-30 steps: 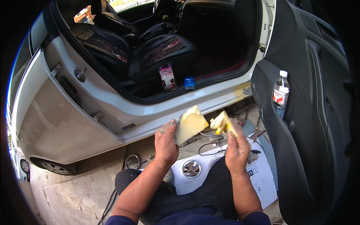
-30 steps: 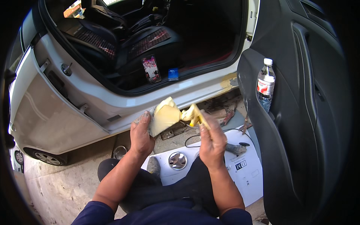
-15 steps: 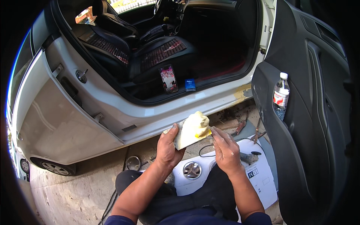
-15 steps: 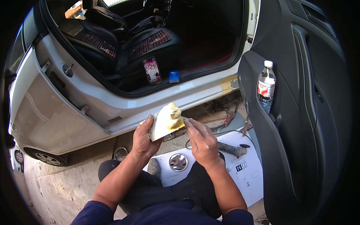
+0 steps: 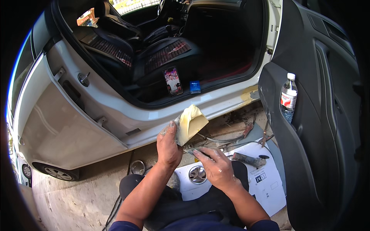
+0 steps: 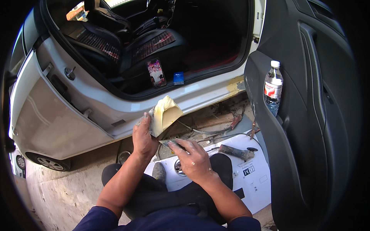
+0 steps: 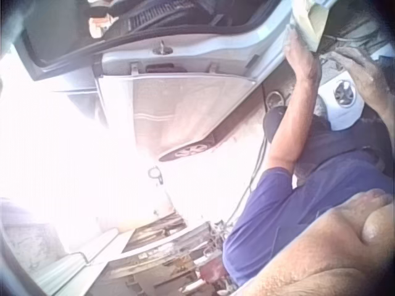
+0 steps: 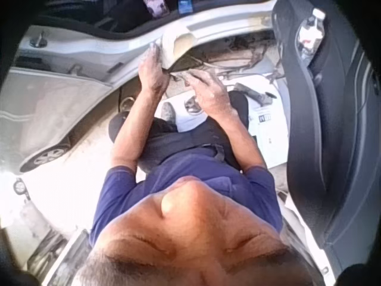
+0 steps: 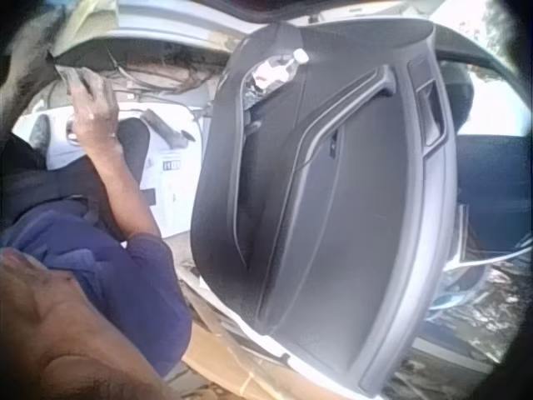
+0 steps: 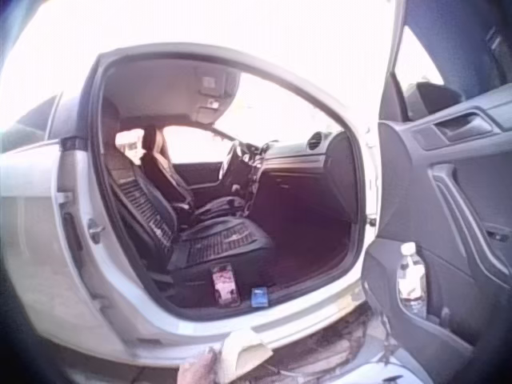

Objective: The person kneels beside an open car door and applies a yellow paste from a can onto a sanding block. They then rub the paste onto the lower edge of the car door sill, repeatedly dipping the block into the can to reload material.

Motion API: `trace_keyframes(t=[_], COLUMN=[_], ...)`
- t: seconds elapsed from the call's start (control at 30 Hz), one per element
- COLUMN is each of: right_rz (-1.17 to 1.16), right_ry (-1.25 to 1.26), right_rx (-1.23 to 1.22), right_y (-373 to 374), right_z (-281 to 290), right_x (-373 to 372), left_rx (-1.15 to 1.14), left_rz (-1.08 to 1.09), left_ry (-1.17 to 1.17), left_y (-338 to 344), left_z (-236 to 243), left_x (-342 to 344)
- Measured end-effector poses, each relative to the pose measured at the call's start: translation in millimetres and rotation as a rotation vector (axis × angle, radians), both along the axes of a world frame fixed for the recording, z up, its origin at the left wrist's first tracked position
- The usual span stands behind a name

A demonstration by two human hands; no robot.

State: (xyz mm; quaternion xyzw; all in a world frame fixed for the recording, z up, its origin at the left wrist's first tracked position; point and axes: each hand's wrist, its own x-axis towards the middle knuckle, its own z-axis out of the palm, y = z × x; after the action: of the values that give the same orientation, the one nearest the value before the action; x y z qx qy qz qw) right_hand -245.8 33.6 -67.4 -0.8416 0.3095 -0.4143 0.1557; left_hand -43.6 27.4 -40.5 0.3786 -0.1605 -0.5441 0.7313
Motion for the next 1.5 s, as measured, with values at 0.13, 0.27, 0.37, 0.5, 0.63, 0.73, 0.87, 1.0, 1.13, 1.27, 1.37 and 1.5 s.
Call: trace_keyframes(t=[0.13,0.27,0.37,0.5,0.63,0.73,0.87,1.0,1.13,1.27,1.37,1.5], right_rz=[-0.128,-0.132,-0.085,-0.084,-0.044,-0.025,0.028,0.064,-0.144,0.012,0.084,-0.069], right_ry=[-0.422,-0.661,-0.721,-0.554,-0.39,-0.272,-0.139,-0.093,-0.346,-1.25,-1.097,-0.419], right_rx=[0.424,0.678,0.778,0.561,0.3,0.126,0.018,0.087,0.243,0.677,0.597,0.108], right_y=[-9.8,-34.5,-38.6,-25.0,-21.9,-19.3,-15.0,-15.5,-28.9,-43.2,-37.6,-31.9], right_z=[19.0,19.9,17.4,22.0,19.1,19.2,18.1,9.2,20.7,34.5,18.2,-0.8], right_x=[-19.5,-30.0,-29.5,-19.7,-8.5,-2.7,3.2,-5.1,-27.7,-4.6,16.8,15.3], left_rx=[-0.108,-0.376,-0.387,-0.309,-0.271,-0.227,-0.156,-0.147,-0.067,-0.02,0.049,0.038], left_rz=[-0.034,-0.06,-0.09,-0.111,-0.08,-0.059,0.013,0.122,0.042,-0.099,-0.141,-0.106], left_ry=[-0.564,-1.165,-1.236,-1.253,-1.3,-1.308,-1.235,-1.021,-0.473,0.001,0.097,0.204], left_y=[5.1,11.9,12.7,15.6,15.8,13.7,11.5,3.7,4.7,8.6,11.0,6.2], left_z=[-8.0,8.8,9.8,14.3,17.8,15.0,14.3,2.1,-5.9,-0.4,9.2,-2.8], left_x=[2.9,-14.5,-19.5,-19.9,-16.6,-16.2,-12.5,-6.0,4.9,-17.8,-23.3,-7.2])
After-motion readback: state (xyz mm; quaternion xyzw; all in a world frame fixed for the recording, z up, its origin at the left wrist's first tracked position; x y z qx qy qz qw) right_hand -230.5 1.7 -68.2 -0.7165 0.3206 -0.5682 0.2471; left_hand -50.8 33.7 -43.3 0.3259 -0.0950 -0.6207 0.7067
